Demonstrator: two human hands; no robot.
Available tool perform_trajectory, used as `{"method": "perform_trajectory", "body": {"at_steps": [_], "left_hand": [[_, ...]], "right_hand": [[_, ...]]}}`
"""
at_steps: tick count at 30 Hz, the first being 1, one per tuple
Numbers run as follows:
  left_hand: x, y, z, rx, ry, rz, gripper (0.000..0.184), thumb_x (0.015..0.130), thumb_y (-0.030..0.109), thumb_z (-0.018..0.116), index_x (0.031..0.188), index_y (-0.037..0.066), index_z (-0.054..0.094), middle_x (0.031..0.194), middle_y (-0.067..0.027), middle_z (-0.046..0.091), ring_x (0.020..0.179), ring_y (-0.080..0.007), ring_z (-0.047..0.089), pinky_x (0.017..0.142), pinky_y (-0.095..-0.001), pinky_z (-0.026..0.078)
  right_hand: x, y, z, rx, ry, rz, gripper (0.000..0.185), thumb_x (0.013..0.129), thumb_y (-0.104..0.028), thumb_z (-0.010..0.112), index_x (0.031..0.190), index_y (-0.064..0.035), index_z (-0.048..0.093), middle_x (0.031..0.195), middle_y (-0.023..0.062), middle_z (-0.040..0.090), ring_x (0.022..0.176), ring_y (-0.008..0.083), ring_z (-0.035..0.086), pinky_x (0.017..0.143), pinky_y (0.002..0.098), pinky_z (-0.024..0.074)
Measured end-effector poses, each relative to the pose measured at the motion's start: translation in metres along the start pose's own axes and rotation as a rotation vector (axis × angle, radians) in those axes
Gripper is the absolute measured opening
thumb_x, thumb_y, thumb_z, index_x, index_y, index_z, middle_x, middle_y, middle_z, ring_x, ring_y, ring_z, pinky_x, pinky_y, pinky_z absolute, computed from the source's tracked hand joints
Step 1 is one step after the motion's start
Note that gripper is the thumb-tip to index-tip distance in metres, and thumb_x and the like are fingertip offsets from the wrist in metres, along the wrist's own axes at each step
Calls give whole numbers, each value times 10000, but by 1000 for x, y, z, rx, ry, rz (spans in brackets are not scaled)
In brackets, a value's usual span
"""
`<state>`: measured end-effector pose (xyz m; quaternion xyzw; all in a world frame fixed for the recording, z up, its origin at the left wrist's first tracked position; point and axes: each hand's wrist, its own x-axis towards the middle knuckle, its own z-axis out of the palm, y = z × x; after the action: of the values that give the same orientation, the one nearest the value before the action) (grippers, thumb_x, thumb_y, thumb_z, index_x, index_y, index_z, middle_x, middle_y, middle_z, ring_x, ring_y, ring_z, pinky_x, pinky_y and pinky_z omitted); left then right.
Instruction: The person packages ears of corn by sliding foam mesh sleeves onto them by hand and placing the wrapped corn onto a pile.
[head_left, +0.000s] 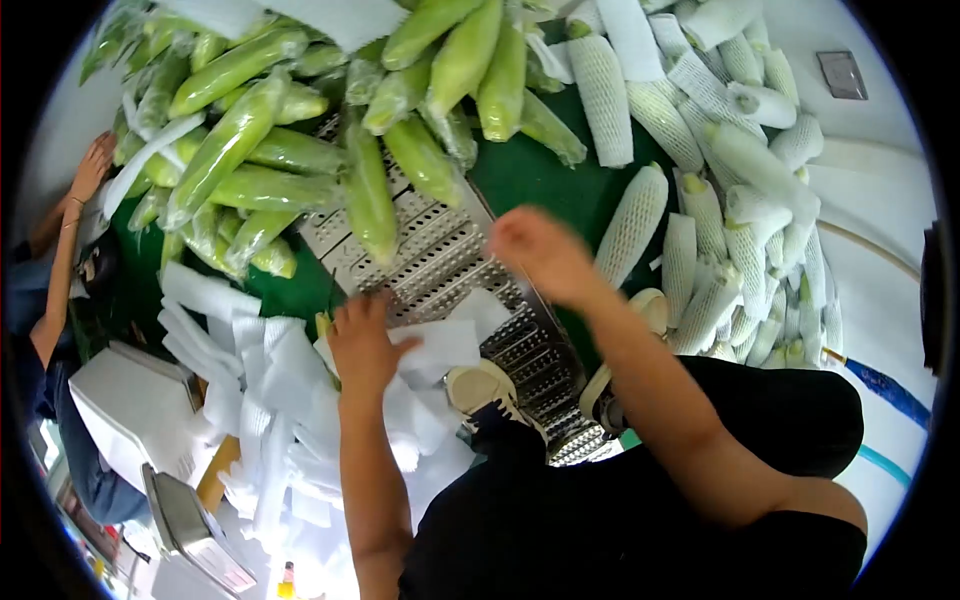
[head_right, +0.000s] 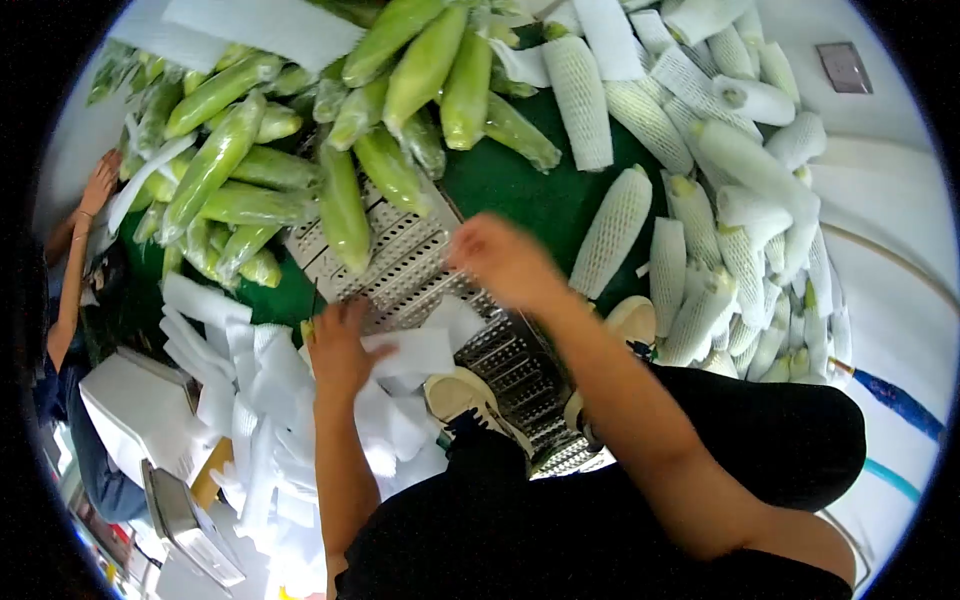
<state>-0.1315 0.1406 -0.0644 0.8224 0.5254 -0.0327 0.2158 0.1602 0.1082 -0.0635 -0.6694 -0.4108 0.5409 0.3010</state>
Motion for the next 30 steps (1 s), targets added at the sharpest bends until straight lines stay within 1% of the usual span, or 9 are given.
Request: {"method": "perform_trajectory", "body": {"at_steps": [3,6,10,13,15,18,21,23,30], "left_hand": [[-21,-5,14,-15,-61,191,267,710,211,764,941,127,658,935,-73,620,934,-298,573,814,-477,414],[-19,6,-13,-92,75,35,105,767,122,702,826,91,622,795,-69,605,801,-298,576,832,-454,409],[-10,15,-76,-370,-236,453,123,848,145,674,896,47,617,776,-47,587,789,-264,571,895,-409,420],[5,27,-48,-974,99,183,306,887,168,665,1146,28,581,805,-19,582,770,-201,554,810,-321,440],[20,47,-42,-1440,5,151,659,917,75,595,1493,49,276,1125,-82,548,777,-139,522,718,-230,423],[28,81,-23,-1244,112,22,287,874,-75,575,1140,1,655,1291,-120,510,1143,-213,566,918,-274,467],[13,70,26,-1276,369,-119,193,885,-62,596,1062,-12,656,1277,-122,534,1099,-223,581,924,-304,483],[7,76,25,-1359,520,-301,151,900,-29,612,1043,-19,658,1221,-123,569,1073,-208,590,924,-300,483],[1,59,15,-1355,599,-294,138,939,95,600,1049,17,575,974,-46,592,881,-149,577,804,-285,488]], "right_hand": [[-19,10,71,-702,-406,-66,639,709,-476,777,1148,-43,608,1124,179,603,1069,382,566,929,490,458],[-30,6,83,-841,-241,-111,424,717,-320,764,1062,-97,657,1070,136,605,1072,339,560,918,472,454],[-13,-7,35,-313,30,-588,216,763,-124,709,968,-143,645,1132,110,559,1100,323,509,955,442,408],[-7,-44,23,-118,-59,-744,155,791,-49,633,931,-112,610,1174,111,495,1108,305,474,1005,406,356],[-3,-46,44,133,-40,-584,107,823,-56,591,928,-77,598,1133,109,489,1104,278,472,998,384,356],[-7,-34,96,470,240,-174,112,905,-83,485,922,3,556,1008,114,498,1007,212,518,895,286,411],[-11,-31,127,617,483,103,194,939,-125,440,902,3,581,1020,137,564,941,199,563,814,318,469],[-12,-31,118,86,409,-223,191,948,-155,499,1025,-10,595,1073,105,541,883,178,555,749,313,476],[-3,-38,100,308,-80,-396,348,813,-218,787,1001,-44,552,1093,76,519,843,130,501,714,264,439]]}}
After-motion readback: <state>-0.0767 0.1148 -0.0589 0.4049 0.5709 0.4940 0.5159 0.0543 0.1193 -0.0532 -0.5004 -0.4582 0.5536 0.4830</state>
